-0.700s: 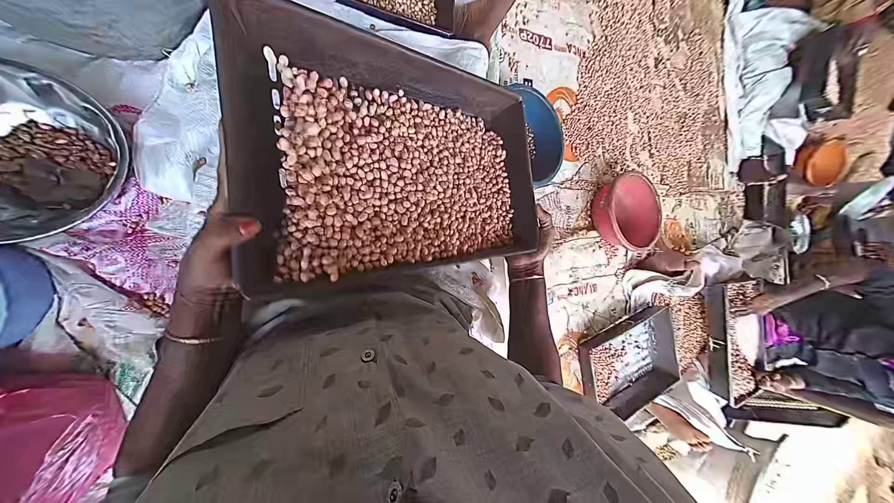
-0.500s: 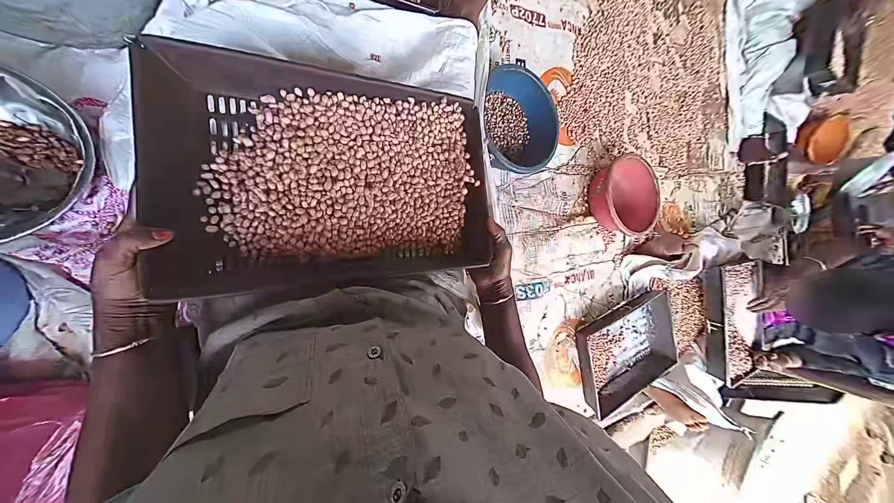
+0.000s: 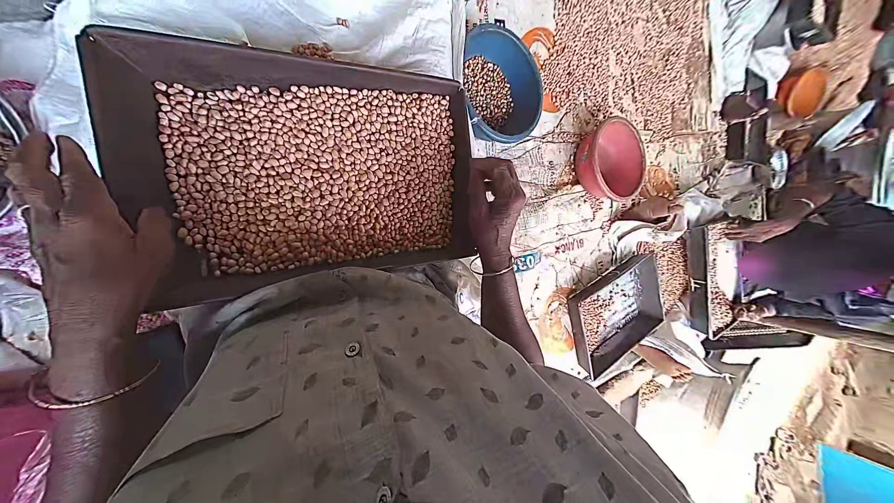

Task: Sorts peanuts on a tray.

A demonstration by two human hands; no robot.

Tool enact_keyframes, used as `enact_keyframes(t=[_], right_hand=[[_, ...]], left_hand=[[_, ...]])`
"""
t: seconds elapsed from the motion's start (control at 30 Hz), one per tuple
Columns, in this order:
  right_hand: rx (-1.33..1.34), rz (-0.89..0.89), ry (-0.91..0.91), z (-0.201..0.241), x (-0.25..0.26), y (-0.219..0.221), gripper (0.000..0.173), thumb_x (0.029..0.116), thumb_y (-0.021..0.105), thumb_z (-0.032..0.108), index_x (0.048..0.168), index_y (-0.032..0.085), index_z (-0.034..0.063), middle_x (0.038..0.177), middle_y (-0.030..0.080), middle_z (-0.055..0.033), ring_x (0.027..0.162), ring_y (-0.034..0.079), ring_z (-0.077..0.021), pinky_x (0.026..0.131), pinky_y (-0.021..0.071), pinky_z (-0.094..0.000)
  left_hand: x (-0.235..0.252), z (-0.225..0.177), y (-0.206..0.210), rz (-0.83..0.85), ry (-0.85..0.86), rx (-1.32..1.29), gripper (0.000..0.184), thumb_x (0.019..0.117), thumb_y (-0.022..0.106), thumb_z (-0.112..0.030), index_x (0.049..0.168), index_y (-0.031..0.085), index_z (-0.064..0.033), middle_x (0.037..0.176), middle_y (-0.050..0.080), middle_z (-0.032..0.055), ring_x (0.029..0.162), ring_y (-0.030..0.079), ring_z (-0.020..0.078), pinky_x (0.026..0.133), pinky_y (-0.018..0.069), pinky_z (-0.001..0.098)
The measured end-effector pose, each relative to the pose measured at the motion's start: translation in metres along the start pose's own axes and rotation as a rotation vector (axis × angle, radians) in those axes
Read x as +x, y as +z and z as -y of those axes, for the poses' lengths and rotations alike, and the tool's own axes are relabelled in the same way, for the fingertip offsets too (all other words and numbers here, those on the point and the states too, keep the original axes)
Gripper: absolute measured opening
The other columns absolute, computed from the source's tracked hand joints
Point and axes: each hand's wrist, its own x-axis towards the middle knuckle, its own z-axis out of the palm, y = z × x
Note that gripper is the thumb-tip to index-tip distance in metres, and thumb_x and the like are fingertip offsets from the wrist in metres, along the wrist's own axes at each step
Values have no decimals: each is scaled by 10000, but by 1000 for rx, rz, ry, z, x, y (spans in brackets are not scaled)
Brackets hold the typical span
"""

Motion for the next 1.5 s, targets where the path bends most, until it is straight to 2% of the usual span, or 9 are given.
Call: enact_keyframes(t=[0.1, 0.27, 0.53, 0.7, 0.87, 1.03, 1.27, 1.37, 1.5], right_hand=[[61, 271, 16, 8, 5, 17, 166, 970, 603, 2, 1037, 753, -14, 1036, 704, -164, 915, 698, -180, 793, 597, -291], [-220, 486, -14, 8, 5, 47, 212, 934, 664, 56, 1124, 753, 22, 1099, 665, -221, 983, 684, -344, 831, 586, -465], [-272, 472, 6, 5, 3, 49, 196, 991, 607, 95, 1098, 753, 21, 1224, 703, -200, 1132, 690, -345, 922, 572, -488], [271, 361, 215, -1, 13, 32, 165, 1011, 585, 44, 1093, 698, -43, 957, 735, -116, 785, 717, -143, 711, 608, -295], [959, 380, 607, -2, 14, 15, 195, 1029, 470, -33, 1131, 636, -43, 989, 734, -115, 845, 745, -194, 804, 639, -356], [1080, 393, 636, -5, 6, 8, 224, 1019, 468, -57, 1140, 655, -36, 1023, 748, -114, 877, 752, -195, 816, 639, -350], [947, 487, 502, -13, 10, -6, 191, 1010, 505, -48, 1122, 660, -53, 935, 754, -103, 769, 750, -173, 720, 647, -333], [658, 294, 363, -20, 33, -21, 212, 1018, 538, 0, 1197, 609, -88, 924, 740, -95, 768, 752, -179, 728, 659, -359], [705, -165, 334, -35, 84, -51, 554, 1067, 453, 27, 1561, 225, -78, 1286, 633, -226, 1067, 722, -286, 963, 606, -404]], left_hand=[[17, -21, 11, -33, 123, -78, 684, 1011, 483, -386, 1620, 297, -137, 1609, 362, 193, 1428, 421, 426, 1106, 377, 666], [41, -119, 0, 167, 430, -190, 497, 994, 482, -193, 1447, 532, 5, 1525, 419, 274, 1403, 415, 470, 1124, 346, 646], [45, -140, 39, 281, 497, -306, 463, 973, 514, -109, 1423, 564, -11, 1450, 505, 238, 1331, 501, 401, 1086, 410, 578], [43, -132, 54, 278, 560, -323, 420, 980, 482, -133, 1349, 617, 15, 1341, 567, 267, 1249, 549, 425, 1040, 432, 594], [35, -136, 51, 322, 598, -241, 348, 991, 499, -27, 1301, 647, 27, 1367, 554, 266, 1238, 546, 466, 1029, 431, 631], [43, -168, 51, 352, 703, -282, 323, 990, 456, -2, 1198, 703, 11, 1117, 645, 201, 1037, 621, 372, 905, 491, 565], [50, -221, 82, 513, 845, -251, 258, 975, 512, 45, 1095, 734, -12, 1032, 650, 166, 970, 638, 321, 873, 523, 501], [51, -231, 106, 550, 872, -210, 222, 974, 552, 27, 1085, 741, -10, 1051, 663, 189, 1012, 644, 366, 924, 502, 561], [47, -232, 134, 448, 933, -154, 200, 979, 583, -58, 1095, 742, -25, 1046, 651, 204, 1030, 627, 416, 951, 430, 651]])
